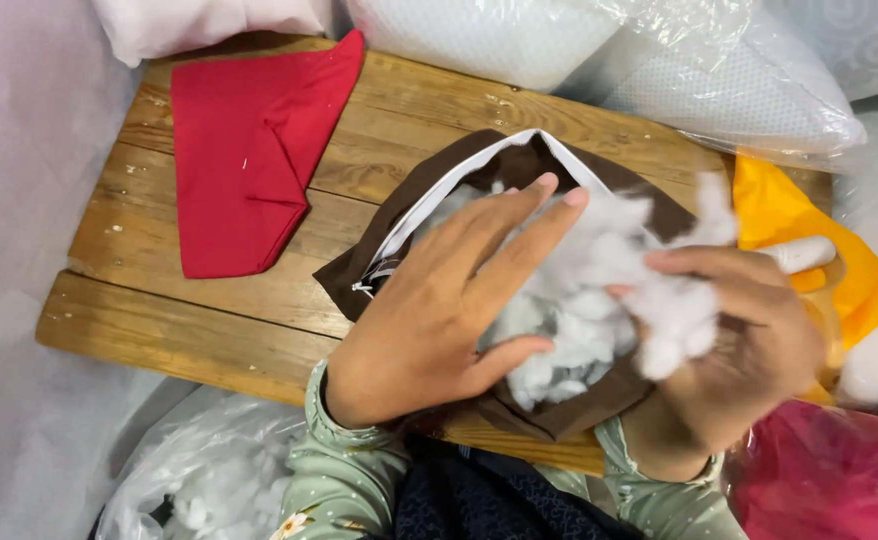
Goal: The person stuffs white cotton-like material into a brown fabric pouch. They repeatedly reach into a plastic bag to grab handfuls of the material, fluff it, and push it into the pouch opening, occasionally adjusting the pouch on the wooden table.
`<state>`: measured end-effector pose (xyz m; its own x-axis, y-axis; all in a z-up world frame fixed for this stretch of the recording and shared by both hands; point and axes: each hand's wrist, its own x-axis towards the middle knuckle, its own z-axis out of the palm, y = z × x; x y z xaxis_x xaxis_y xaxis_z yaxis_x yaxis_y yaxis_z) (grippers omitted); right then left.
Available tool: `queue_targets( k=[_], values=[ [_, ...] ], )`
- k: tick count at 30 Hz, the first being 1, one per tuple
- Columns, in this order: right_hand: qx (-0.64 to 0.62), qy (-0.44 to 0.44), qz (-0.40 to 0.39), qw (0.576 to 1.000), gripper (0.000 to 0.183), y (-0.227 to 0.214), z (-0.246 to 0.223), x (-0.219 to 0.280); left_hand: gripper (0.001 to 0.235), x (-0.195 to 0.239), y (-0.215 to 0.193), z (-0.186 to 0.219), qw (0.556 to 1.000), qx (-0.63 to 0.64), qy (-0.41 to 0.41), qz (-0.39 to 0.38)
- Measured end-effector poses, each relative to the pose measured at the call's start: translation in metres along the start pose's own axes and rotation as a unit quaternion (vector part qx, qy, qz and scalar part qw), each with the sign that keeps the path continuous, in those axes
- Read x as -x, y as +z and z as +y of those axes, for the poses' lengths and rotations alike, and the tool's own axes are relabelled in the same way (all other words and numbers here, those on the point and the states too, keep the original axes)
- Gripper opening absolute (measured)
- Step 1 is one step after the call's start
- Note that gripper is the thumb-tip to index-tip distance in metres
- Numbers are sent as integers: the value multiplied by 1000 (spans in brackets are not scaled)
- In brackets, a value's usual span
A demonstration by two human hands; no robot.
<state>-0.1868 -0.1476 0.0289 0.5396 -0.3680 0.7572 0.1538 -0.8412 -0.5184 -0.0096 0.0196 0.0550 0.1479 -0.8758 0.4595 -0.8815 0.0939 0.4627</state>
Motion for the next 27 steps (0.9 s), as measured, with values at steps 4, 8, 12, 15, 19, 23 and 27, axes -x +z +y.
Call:
queue_targets(
  k=[4,8,12,15,19,23,27],
  values=[
    [-90,9,-99,991,28,12,-10,-11,82,-10,12,6,999,23,28,15],
    [-58,21,-90,994,32,-10,8,-1,6,-8,11,2,997,-26,29,64],
    [101,65,-160,980,24,-38,17,5,8,-3,-5,2,991,-12,-24,135],
    [106,50,-212,970,28,-30,1,-11,7,-1,-11,2,987,52,-18,149],
    [39,-8,-359,933,41,2,-6,-18,25,1,4,1,999,23,12,28],
    [104,-8,-370,923,38,22,20,-16,16,-7,32,-19,994,-99,-51,5],
    [151,96,-315,932,29,-5,23,-24,45,-8,25,-25,965,-190,-178,5]
  ],
)
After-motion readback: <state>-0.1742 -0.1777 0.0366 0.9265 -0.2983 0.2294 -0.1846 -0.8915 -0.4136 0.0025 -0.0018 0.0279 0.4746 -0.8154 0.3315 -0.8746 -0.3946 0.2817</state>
